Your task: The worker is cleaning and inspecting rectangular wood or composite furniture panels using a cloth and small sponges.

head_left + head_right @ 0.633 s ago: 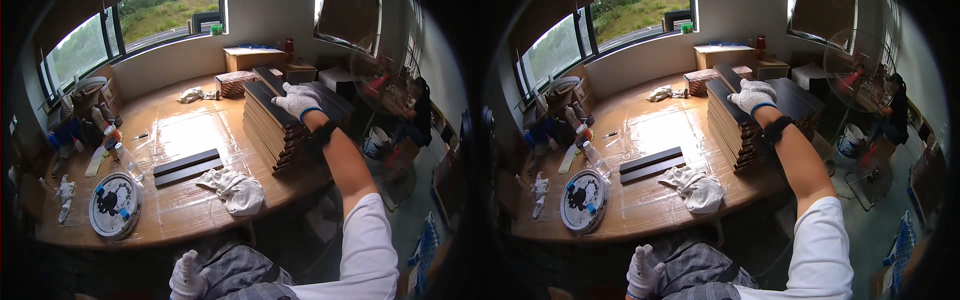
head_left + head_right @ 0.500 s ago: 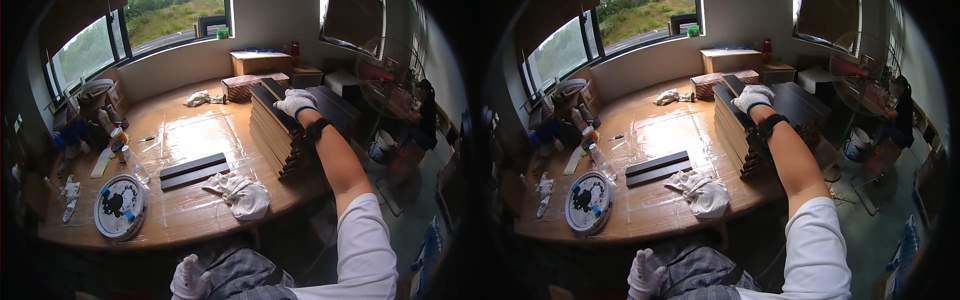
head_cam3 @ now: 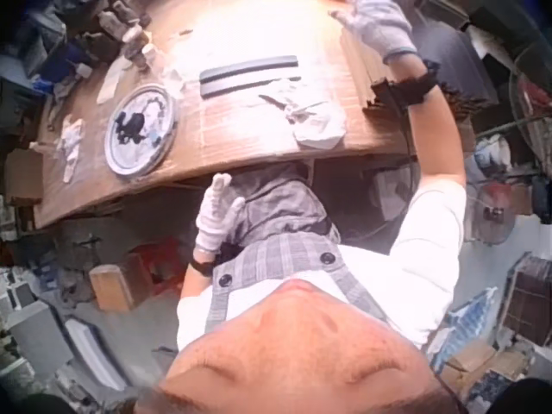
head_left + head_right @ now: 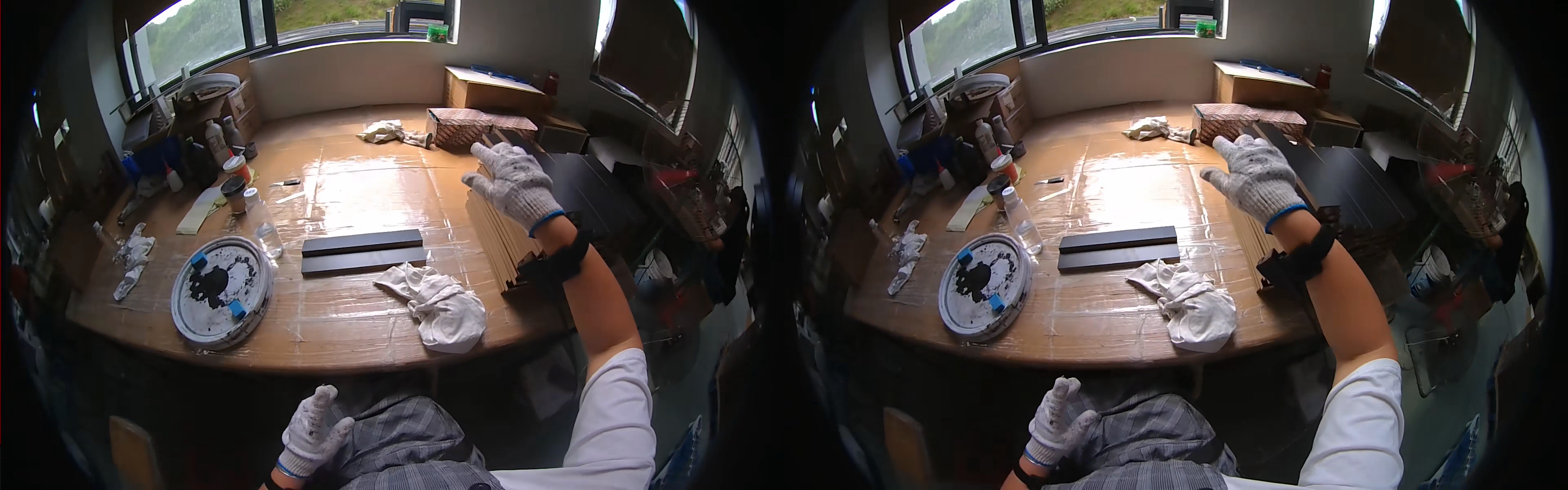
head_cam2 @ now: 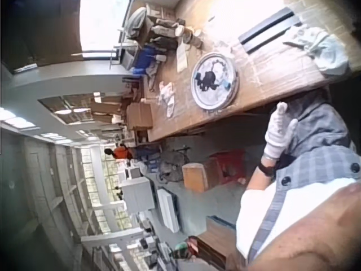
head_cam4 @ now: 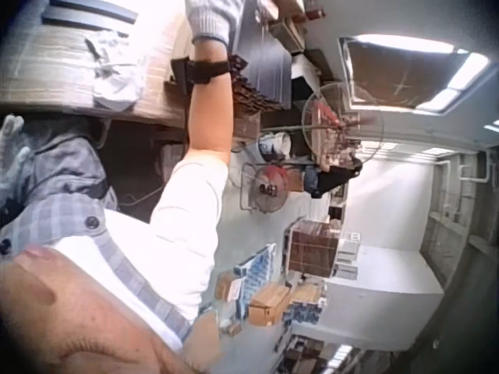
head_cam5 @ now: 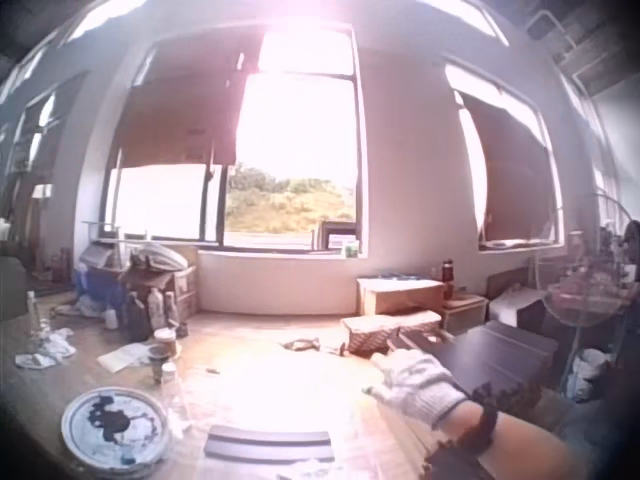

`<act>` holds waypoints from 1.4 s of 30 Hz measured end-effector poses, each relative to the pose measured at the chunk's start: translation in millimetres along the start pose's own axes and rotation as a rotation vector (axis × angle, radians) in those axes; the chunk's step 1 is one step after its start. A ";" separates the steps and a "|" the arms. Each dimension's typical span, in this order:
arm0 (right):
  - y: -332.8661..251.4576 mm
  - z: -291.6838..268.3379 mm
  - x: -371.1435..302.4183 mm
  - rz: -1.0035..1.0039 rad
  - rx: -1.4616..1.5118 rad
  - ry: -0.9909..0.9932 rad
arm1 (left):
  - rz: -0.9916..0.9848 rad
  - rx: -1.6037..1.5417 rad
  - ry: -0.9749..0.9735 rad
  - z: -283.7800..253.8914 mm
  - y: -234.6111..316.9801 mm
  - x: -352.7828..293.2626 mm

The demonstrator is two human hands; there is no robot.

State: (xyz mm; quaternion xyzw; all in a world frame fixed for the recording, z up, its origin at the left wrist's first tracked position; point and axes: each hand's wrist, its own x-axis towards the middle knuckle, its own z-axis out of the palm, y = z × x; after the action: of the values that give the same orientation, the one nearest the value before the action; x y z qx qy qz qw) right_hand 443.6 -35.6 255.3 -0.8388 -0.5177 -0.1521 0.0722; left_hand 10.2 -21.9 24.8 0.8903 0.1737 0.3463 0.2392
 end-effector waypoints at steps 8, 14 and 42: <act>-135.4 173.0 27.8 -0.487 0.129 -0.254 | -0.126 -0.069 0.026 -8.2 -5.4 -9.2; -121.2 235.2 77.5 -0.324 0.107 -0.582 | -0.273 0.030 0.065 -30.5 -25.3 -61.8; -39.8 199.5 -105.1 -0.336 0.286 -0.150 | -0.728 -0.880 0.297 -37.0 5.2 -52.1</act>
State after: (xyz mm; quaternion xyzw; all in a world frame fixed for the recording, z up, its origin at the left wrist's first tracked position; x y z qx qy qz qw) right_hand 400.3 -50.9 30.9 -0.7309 -0.6705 -0.0244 0.1250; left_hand -51.4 -39.6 23.8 0.5325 0.3397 0.4026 0.6626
